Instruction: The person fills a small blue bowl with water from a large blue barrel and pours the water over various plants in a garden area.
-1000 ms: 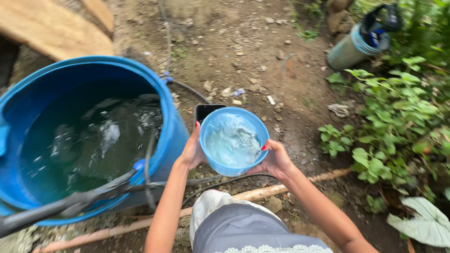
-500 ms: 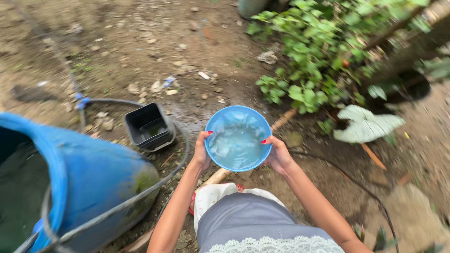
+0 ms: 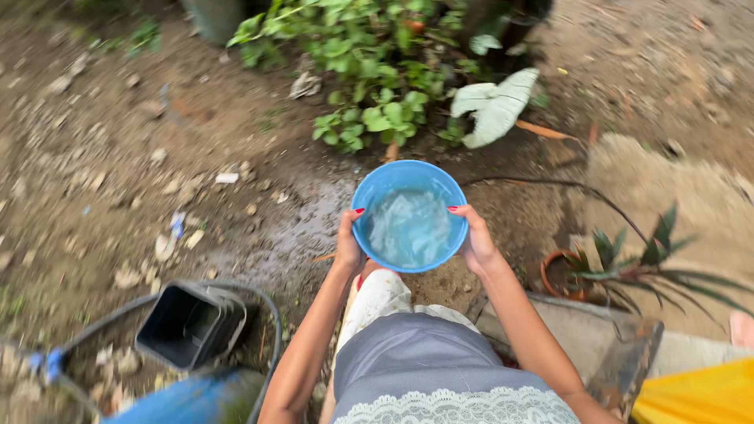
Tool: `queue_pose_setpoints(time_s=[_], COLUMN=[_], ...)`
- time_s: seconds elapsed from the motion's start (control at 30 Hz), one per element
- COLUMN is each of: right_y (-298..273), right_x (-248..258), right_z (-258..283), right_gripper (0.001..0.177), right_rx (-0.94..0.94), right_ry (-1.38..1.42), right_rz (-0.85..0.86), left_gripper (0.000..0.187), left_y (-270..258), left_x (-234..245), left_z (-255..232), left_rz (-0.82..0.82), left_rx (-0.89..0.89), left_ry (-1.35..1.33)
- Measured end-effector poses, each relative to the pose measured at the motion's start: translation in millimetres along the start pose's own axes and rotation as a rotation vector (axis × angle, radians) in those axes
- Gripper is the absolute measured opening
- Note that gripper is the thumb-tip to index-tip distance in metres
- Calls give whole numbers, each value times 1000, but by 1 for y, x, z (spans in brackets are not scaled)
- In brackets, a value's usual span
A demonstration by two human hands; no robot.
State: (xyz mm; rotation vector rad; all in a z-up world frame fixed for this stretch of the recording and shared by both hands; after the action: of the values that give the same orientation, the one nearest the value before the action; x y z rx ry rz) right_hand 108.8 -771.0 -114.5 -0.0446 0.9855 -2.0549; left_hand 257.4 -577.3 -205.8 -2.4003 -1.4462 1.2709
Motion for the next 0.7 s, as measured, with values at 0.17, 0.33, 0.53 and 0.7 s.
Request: queue_pose_setpoints(time_s=[0.17,0.33,0.53,0.7], right_y=[27,42,50,61], right_x=[31,49,47,39], right_z=[21,39,70,94], right_gripper=[43,39,45,59], right_rx=[217,228,320,406], right_ry=[206,317,408,464], right_rz=[-87,-231,-292,-327], left_gripper=[50,55,53,58], left_y=[36,90,163,167], left_x=[-68,-92,-99,-168], left_z=[-25,-16,1,-56], left_rz=[205,305,409,502], left_rx=[2,97,239,181], left_ry=[80,168,183,382])
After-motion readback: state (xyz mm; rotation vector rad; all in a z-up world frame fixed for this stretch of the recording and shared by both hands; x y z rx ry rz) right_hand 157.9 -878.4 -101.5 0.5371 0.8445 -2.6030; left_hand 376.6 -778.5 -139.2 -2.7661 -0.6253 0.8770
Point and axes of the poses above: each hand's wrist, its own y-axis towards the middle knuckle, its own x-axis out of the back of the hand, z = x × y, the point moved 6 cm from there along y, towards the middle knuckle, and after that the axes turned 4 degrees about -x, right-handed, at the moved point
